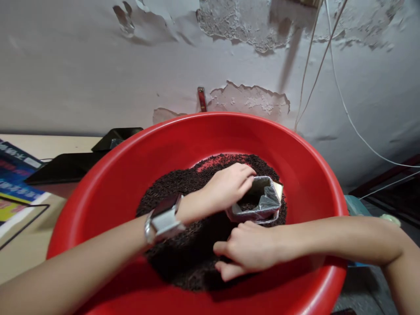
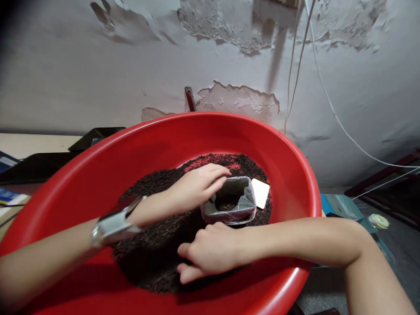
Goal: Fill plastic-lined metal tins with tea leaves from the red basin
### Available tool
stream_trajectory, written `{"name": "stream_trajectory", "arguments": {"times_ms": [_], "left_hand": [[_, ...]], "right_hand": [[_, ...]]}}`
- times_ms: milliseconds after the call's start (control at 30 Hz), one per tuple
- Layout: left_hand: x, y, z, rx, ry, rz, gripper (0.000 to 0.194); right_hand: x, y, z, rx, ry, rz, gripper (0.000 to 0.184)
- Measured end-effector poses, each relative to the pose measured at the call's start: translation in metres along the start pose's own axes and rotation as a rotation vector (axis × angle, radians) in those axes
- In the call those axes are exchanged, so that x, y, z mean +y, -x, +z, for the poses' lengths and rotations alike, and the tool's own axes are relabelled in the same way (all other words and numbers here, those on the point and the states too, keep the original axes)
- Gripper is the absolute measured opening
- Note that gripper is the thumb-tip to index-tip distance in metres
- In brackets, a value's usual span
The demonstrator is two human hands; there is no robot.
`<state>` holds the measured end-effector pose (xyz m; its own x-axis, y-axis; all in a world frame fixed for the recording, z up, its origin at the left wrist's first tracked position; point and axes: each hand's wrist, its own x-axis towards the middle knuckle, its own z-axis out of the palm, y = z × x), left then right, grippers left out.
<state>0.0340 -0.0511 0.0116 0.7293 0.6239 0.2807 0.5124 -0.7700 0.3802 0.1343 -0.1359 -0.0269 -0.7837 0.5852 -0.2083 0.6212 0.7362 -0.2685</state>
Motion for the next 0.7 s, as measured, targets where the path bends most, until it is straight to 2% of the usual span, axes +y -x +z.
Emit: {"name": "stream_trajectory", "arguments": {"times_ms": [100,167,233,333,400,467,533,567,633,700], "left_hand": [[-0.034,-0.011,0.017,-0.116,0.292,-0.160,0.035],[-0.052,-0.014,0.034,-0.180,0.522,-0.164,0.035],[-0.064,-0.015,0.049,-0.171,0.675,-0.149,0.030],[-0.071,-0.015,0.062,-0.102,0.839,-0.215,0.030],[-0.070,-0.014,0.064,-0.054,0.920,-0.268,0.033],[-0.067,-0.013,0.063,-0.027,0.941,-0.300,0.034],[-0.064,-0.013,0.061,-0.019,0.927,-0.320,0.034],[-0.063,-0.013,0.061,-0.020,0.928,-0.330,0.036],[-0.062,-0.012,0.060,-0.027,0.947,-0.345,0.042],[-0.061,-0.012,0.060,-0.034,0.970,-0.359,0.045]], "right_hand": [[0.004,0.007,-0.031,0.102,-0.005,0.034,0.035],[0.011,0.009,-0.045,0.241,0.063,0.136,0.033],[0.022,0.009,-0.052,0.345,0.175,0.268,0.031],[0.038,0.007,-0.053,0.307,0.311,0.440,0.033],[0.041,0.007,-0.048,0.264,0.378,0.451,0.036],[0.034,0.007,-0.042,0.294,0.432,0.348,0.033],[0.021,0.007,-0.034,0.282,0.406,0.145,0.029],[0.013,0.007,-0.029,0.230,0.362,0.023,0.029],[0.001,0.007,-0.014,0.034,0.253,-0.163,0.035],[-0.002,0.005,0.004,-0.194,0.197,-0.177,0.049]]}}
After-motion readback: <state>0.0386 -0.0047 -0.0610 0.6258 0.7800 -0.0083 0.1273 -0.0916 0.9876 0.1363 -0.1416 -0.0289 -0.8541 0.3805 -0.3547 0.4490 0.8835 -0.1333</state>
